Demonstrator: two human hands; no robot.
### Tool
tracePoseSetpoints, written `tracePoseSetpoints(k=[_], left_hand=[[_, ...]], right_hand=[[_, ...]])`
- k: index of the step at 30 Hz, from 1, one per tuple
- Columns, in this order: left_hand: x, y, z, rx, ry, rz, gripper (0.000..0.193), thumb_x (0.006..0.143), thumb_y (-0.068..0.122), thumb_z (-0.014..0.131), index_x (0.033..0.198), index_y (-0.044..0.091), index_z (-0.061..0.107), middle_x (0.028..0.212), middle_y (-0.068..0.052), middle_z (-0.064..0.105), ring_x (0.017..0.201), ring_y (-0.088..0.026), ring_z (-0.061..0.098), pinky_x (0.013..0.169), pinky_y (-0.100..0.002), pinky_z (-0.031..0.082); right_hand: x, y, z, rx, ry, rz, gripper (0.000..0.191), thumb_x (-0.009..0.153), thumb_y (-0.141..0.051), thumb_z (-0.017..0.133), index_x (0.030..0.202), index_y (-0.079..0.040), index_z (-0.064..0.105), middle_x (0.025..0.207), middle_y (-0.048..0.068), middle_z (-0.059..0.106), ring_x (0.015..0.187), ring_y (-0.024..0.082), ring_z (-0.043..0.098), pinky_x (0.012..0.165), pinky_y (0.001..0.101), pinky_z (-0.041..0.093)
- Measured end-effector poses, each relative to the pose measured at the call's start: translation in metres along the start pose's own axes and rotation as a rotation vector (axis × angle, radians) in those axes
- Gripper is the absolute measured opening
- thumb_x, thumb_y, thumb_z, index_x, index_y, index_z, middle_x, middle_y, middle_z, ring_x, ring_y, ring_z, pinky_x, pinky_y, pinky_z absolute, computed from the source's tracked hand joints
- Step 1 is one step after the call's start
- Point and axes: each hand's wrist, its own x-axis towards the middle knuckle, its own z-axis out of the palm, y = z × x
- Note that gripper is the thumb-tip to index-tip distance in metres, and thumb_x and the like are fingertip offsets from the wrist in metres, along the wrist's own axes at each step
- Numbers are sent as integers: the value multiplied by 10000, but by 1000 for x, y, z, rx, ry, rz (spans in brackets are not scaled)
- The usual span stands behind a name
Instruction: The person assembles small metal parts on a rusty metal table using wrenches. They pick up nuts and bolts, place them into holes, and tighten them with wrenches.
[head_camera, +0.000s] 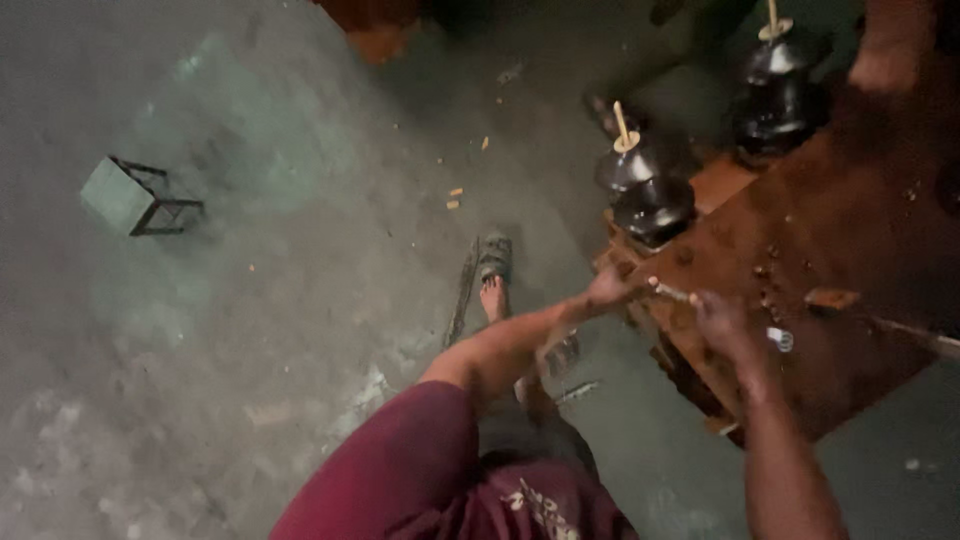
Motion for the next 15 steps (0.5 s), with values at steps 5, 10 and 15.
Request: tracePoseSetpoints(k=[5, 10, 15], left_hand=[[-2, 1, 7, 135, 1, -126, 388, 1010, 367, 665, 1099, -10, 698, 914, -77, 669, 844, -198, 617, 739, -393, 522], [-1, 2, 4, 85, 38, 92, 336, 1015, 359, 649, 1036, 25, 681, 901, -61, 679, 849, -157, 639, 742, -349, 530], [3, -4, -2, -42, -54, 143, 336, 977, 358, 690, 1132, 60, 698, 973, -29, 682, 897, -97, 603, 758, -316, 502]], right_hand=[[-14, -17, 17, 4, 43, 138, 522, 1129, -454, 437, 1276, -18, 684, 1189, 212, 694, 1099, 400, 649, 934, 505, 525], [-62, -93, 126, 80, 533, 200, 583, 1134, -482, 329, 1126, 6, 649, 882, 165, 635, 712, 264, 578, 635, 450, 490], [-72, -73, 111, 148, 443, 273, 722, 1129, -588, 265, 1037, 26, 634, 850, 231, 577, 705, 349, 523, 615, 522, 440]])
